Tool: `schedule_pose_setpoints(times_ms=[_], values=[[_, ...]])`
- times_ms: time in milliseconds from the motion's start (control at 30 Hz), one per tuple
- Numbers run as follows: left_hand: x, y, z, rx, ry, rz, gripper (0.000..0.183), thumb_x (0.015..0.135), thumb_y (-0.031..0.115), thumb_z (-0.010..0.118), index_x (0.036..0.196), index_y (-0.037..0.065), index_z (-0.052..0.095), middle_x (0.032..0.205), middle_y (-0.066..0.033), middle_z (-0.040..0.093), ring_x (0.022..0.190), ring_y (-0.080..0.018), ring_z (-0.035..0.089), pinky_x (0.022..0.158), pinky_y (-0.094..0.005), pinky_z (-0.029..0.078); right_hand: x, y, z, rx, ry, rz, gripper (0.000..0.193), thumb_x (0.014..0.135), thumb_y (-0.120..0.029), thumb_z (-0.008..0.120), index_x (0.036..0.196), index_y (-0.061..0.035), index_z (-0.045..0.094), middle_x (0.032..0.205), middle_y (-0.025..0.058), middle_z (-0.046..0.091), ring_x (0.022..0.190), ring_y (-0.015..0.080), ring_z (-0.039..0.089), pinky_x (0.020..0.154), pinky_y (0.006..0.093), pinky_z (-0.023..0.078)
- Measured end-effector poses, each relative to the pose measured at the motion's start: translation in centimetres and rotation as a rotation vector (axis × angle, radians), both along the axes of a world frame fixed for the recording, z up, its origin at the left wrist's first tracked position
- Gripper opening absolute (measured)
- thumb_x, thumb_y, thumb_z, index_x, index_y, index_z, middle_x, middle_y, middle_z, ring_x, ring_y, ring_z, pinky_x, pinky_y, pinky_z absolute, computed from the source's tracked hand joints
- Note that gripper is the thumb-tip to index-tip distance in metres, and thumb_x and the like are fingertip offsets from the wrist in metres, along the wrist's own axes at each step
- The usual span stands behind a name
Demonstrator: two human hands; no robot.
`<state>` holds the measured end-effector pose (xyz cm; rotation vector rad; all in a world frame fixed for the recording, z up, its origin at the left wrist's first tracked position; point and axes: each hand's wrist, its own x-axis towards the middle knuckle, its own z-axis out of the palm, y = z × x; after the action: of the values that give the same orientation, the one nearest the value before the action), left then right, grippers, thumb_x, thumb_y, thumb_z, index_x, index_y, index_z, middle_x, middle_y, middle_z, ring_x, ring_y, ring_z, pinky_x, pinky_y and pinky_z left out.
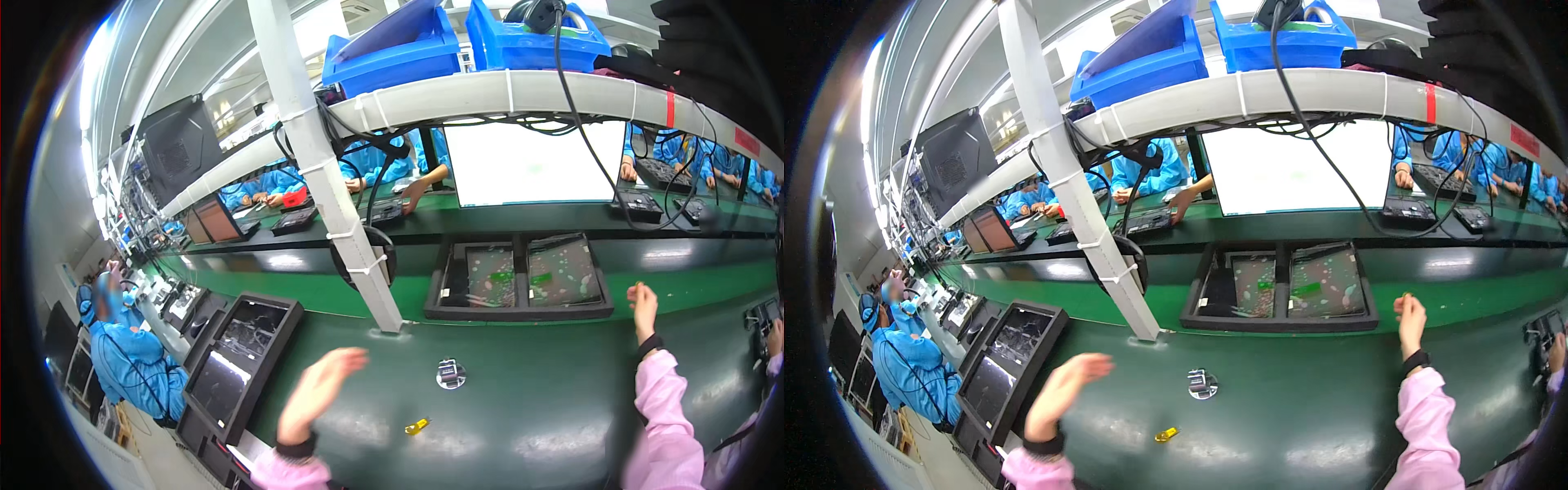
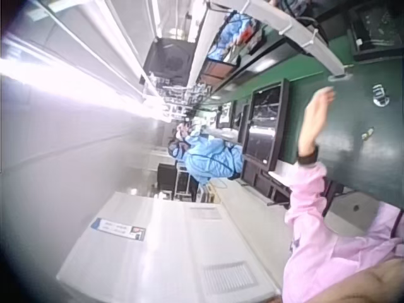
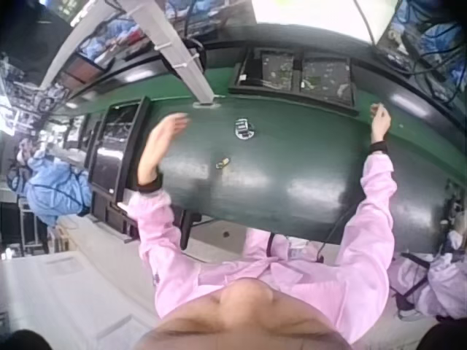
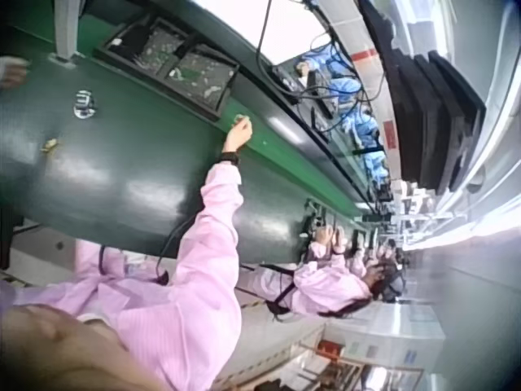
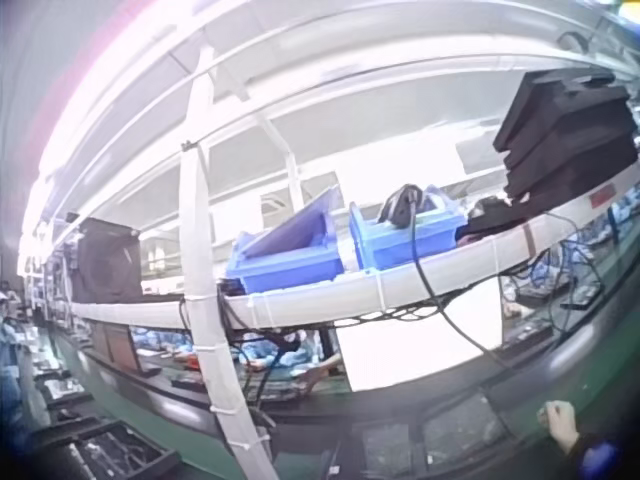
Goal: Checking the functionality and screens of tablet devices on an assembly line.
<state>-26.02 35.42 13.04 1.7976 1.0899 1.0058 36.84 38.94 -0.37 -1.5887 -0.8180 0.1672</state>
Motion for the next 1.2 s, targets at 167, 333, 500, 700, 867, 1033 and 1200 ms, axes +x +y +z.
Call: schedule_pose_setpoints(times_ms=[167,333,500,700,867,1033,1200], values=[[13.9,14.2,-4.5,0.024,0.406,0.16,0.062,0.091,0.048,0.046,0.117,-0.008,0.047,0.109,-0.0287,0.057,0.107,-0.0371,0.055,0.091,-0.041,0.042,-1.6,4.9,-4.4,-0.025,-0.007,0.048,0.038,0.095,-0.029,0.046,0.08,0.0007,0.064,0.07,0.0085,0.065,0.066,0.0171,0.062,0.058,0.03,0.048],[15.9,23.2,-10.9,-0.172,0.818,0.404,0.064,0.092,0.051,0.031,0.11,-0.005,0.058,0.116,-0.0269,0.055,0.107,-0.0458,0.052,0.094,-0.0476,0.039,-2.2,6.2,-3.7,-0.062,0.034,0.087,0.038,0.094,-0.028,0.046,0.082,0.0031,0.065,0.068,0.009,0.065,0.061,0.0169,0.06,0.055,0.0314,0.047],[17.2,25.4,-9.8,-0.26,0.693,0.548,0.075,0.091,0.054,0.021,0.105,-0.008,0.062,0.114,-0.0293,0.056,0.114,-0.0435,0.049,0.099,-0.0458,0.034,-2.2,6.6,-2.3,-0.082,0.179,0.145,0.033,0.093,-0.025,0.049,0.089,0.0026,0.066,0.076,0.0074,0.066,0.067,0.0139,0.06,0.06,0.0281,0.046],[19.1,20.1,-4.6,-0.247,0.716,0.364,0.087,0.09,0.061,0.014,0.104,-0.01,0.062,0.113,-0.0332,0.055,0.114,-0.0457,0.047,0.1,-0.046,0.033,2.2,3.7,-0.1,-0.088,-0.04,0.115,0.031,0.09,-0.022,0.052,0.086,0.0051,0.066,0.078,0.0136,0.067,0.074,0.0184,0.063,0.068,0.0308,0.046],[24.5,12.4,-1.4,-0.089,0.764,0.269,0.087,0.091,0.06,0.017,0.101,-0.014,0.061,0.107,-0.0359,0.056,0.109,-0.0491,0.048,0.099,-0.0473,0.034,7.2,-5.2,0.8,-0.101,0.017,0.108,0.031,0.091,-0.022,0.052,0.089,0.0064,0.065,0.077,0.0075,0.065,0.073,0.0122,0.057,0.067,0.0271,0.043],[26.7,1.3,-3.6,0.113,0.645,0.11,0.076,0.093,0.053,0.031,0.091,-0.019,0.055,0.099,-0.0402,0.052,0.097,-0.0501,0.049,0.089,-0.0497,0.039,11.1,-17.9,0.7,-0.067,0.037,0.15,0.03,0.092,-0.022,0.051,0.083,0.0045,0.062,0.076,0.0002,0.06,0.071,0.0078,0.051,0.064,0.0242,0.04],[25.1,-9.8,-7.8,-0.264,0.623,0.013,0.071,0.093,0.051,0.032,0.105,-0.017,0.051,0.106,-0.039,0.05,0.104,-0.0486,0.048,0.092,-0.0478,0.04,10.0,-27.1,-2.1,-0.053,0.073,0.038,0.03,0.095,-0.023,0.049,0.08,0.0016,0.057,0.074,-0.0032,0.053,0.069,0.0053,0.042,0.061,0.0225,0.033]])
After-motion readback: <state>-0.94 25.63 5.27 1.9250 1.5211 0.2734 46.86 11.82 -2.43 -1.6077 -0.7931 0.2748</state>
